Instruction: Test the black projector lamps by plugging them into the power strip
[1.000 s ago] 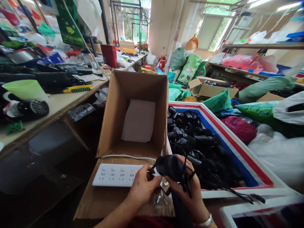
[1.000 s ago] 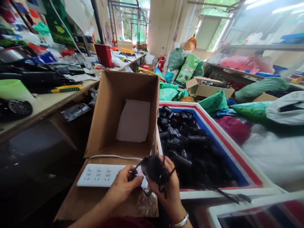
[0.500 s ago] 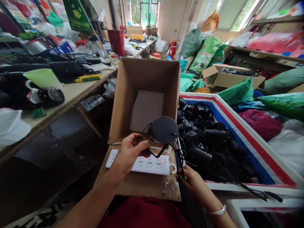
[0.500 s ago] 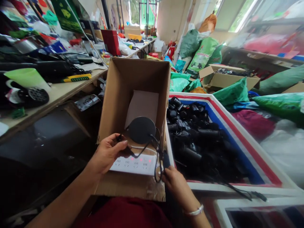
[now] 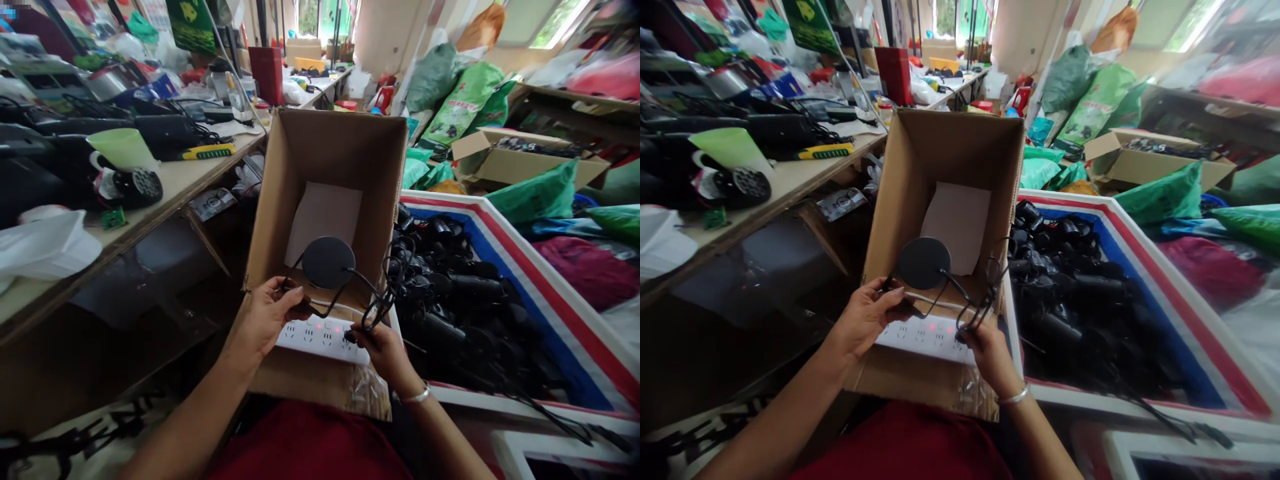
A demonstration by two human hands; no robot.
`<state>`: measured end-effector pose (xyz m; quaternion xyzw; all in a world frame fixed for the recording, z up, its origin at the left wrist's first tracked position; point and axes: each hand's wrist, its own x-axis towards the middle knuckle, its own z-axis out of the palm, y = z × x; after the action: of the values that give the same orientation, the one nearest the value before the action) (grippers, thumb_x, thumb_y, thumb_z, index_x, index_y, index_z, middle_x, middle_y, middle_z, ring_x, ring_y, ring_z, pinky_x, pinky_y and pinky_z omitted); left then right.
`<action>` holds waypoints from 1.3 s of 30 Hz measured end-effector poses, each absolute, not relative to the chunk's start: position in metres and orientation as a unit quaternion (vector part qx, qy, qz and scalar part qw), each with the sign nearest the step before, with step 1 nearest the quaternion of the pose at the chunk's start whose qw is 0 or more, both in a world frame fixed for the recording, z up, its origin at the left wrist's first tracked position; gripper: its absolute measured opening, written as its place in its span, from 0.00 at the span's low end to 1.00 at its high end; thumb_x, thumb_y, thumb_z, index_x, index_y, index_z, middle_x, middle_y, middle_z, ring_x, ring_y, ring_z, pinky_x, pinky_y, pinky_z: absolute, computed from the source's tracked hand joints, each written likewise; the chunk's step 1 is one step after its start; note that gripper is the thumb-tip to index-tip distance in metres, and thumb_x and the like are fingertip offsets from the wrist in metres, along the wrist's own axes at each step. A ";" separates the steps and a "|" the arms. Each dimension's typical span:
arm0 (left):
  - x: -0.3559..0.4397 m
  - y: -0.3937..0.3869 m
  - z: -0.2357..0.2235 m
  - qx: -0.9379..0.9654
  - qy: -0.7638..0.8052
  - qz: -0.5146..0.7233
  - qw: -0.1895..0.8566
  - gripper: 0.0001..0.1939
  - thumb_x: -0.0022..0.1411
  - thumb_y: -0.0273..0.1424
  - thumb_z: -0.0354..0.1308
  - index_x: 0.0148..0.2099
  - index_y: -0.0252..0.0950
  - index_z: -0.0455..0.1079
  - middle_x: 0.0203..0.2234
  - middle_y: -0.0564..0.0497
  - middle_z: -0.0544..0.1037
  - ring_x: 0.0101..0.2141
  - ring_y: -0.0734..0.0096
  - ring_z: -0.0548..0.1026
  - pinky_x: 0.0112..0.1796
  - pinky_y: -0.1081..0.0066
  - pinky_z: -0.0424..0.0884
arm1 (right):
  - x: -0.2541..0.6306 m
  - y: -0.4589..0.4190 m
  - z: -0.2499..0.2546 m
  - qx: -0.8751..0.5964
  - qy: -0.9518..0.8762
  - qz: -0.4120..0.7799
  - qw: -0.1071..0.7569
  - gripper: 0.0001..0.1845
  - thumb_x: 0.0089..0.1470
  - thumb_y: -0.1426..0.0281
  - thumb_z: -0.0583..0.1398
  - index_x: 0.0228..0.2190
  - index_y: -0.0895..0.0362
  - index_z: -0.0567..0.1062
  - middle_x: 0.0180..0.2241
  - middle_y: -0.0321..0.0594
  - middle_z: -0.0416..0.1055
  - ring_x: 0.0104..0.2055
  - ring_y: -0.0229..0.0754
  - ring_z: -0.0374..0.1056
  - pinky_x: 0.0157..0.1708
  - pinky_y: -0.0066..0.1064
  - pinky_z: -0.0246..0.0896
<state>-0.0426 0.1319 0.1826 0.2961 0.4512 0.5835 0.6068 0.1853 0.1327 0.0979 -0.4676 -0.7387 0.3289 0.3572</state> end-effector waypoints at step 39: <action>-0.062 0.136 0.145 0.310 0.375 0.631 0.604 0.20 0.43 0.36 0.70 0.37 0.35 0.69 0.24 0.54 0.74 0.22 0.75 0.70 0.24 0.74 0.67 | 0.179 0.139 0.018 -0.409 -0.780 0.220 0.420 0.10 0.57 0.68 0.50 0.34 0.52 0.72 0.29 0.42 0.70 0.30 0.43 0.70 0.28 0.29 0.66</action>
<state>-0.0618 0.1365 0.1446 0.3103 0.3753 0.6313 0.6036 0.1794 0.1390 0.0181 -0.4089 -0.7800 0.2197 0.4197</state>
